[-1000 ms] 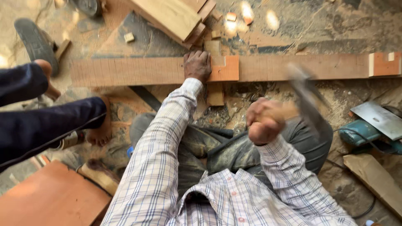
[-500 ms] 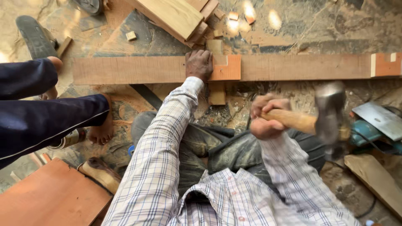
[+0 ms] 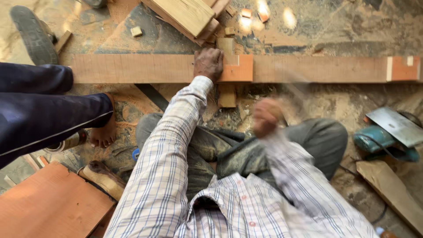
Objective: The person sits on the workshop floor assembling a long wooden frame with notched joints. He fits small wooden blocks into the notches of the planks and hammers them in with a mallet, working along the rail. Midway he pauses to handle and count paper money, then resumes hammering the joints and finally lifts the assembled rail.
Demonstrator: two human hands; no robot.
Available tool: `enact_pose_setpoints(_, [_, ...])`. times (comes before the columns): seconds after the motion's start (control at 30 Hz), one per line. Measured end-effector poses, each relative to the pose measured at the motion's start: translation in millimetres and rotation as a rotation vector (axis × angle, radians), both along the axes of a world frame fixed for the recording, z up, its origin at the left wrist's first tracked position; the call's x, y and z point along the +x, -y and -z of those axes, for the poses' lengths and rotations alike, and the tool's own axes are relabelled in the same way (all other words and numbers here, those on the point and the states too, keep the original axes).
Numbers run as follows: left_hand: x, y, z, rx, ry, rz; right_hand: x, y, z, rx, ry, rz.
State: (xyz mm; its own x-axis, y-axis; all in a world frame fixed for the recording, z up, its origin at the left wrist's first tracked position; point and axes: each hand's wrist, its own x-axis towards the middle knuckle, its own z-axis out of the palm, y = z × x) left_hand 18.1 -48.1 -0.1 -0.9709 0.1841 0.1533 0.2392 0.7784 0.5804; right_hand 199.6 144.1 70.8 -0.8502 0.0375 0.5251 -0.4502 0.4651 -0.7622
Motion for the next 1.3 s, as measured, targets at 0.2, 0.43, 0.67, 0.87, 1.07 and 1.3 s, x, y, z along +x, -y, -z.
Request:
enact_pose_setpoints(0.2, [-6.5,-2.4,-1.8,-0.004,-0.195,-0.01,-8.7,6.1,-3.6,0.226,0.729,0.125])
enact_pose_setpoints(0.43, [3.2,2.8,-0.2,0.087,-0.077,-0.027,-0.8,-9.5,23.2,-0.329,-0.326,-0.093])
enact_pose_setpoints(0.67, [-5.5,1.3,-7.5,0.021,-0.108,-0.022,-3.7,-6.7,9.4,-0.035,0.638,-0.073])
enact_pose_setpoints(0.87, [4.1,2.3,5.1,0.152,-0.088,-0.037,3.9,-22.3,-5.6,-0.361,-0.139,-0.155])
enact_pose_setpoints(1.07, [-4.4,-0.4,-5.7,0.094,-0.076,-0.065,-16.8,7.9,20.5,0.213,0.798,0.032])
enact_pose_setpoints(1.3, [4.2,5.3,-2.0,0.158,-0.052,-0.049,7.4,-24.7,-7.9,-0.264,-0.051,-0.175])
